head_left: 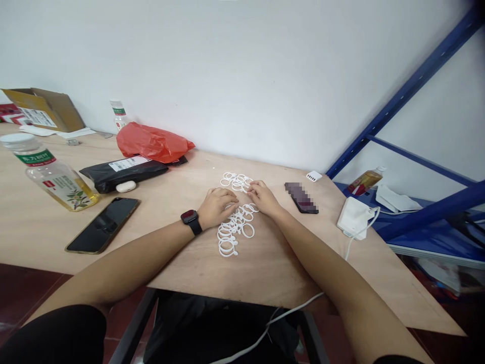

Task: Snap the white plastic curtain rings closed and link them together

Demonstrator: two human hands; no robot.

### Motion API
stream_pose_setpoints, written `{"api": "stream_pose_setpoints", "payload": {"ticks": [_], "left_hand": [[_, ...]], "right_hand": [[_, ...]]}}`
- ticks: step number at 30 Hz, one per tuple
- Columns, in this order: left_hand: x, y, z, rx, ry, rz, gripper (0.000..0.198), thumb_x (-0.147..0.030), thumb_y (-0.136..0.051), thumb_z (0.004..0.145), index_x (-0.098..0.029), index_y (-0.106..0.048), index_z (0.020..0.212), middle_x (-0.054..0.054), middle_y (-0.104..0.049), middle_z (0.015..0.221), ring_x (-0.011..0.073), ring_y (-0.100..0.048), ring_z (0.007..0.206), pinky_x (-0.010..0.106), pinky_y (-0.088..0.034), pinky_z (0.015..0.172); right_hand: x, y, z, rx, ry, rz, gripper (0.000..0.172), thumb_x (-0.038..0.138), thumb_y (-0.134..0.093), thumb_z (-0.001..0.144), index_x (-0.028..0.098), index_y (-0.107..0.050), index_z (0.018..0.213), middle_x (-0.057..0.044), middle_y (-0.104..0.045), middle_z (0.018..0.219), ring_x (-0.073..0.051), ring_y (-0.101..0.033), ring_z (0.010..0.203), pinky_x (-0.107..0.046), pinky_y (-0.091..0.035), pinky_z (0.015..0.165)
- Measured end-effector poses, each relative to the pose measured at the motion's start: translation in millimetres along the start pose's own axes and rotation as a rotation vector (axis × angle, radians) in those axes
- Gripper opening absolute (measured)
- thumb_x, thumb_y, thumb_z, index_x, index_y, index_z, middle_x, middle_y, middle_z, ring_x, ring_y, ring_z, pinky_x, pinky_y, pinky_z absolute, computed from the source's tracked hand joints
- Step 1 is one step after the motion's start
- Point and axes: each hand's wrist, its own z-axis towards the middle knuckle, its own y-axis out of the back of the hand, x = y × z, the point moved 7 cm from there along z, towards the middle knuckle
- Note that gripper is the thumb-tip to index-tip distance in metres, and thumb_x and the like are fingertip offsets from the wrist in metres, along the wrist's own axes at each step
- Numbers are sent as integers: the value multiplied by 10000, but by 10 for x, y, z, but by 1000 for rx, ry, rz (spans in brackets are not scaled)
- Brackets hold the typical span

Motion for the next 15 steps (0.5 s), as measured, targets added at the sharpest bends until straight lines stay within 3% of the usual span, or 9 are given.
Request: {"api": "stream_pose_setpoints", "payload": {"ticks": [6,9,12,15], "left_hand": [[99,46,13,-92,150,-235,340,-396,-509,967,-184,-656,1188,86,-726,1092,225,-668,1005,397,-502,907],[66,51,26,-103,141,-333,323,-401,-512,965,-185,-708,1102,81,-748,1027,206,-696,918,346,-542,824],[-6,60,28,-110,87,-307,249,-358,-561,945,-202,-735,1031,57,-761,909,178,-696,805,324,-539,773],[-31,112,10,-188,55,-239,202,-341,-610,919,-208,-736,1005,52,-759,883,174,-688,796,335,-531,781]], "right_hand": [[559,172,-375,-62,369,28,155,220,-521,945,233,-674,964,-93,-648,1158,-225,-607,1098,-434,-506,974],[767,144,-508,-70,468,43,157,218,-540,936,243,-695,948,-90,-668,1151,-221,-624,1088,-422,-532,947],[844,117,-537,-95,506,67,158,210,-551,928,255,-704,930,-77,-696,1114,-214,-636,1071,-433,-532,953],[793,160,-518,-193,423,53,96,242,-615,899,265,-706,881,-46,-730,1035,-229,-647,1068,-509,-452,1048]]}}
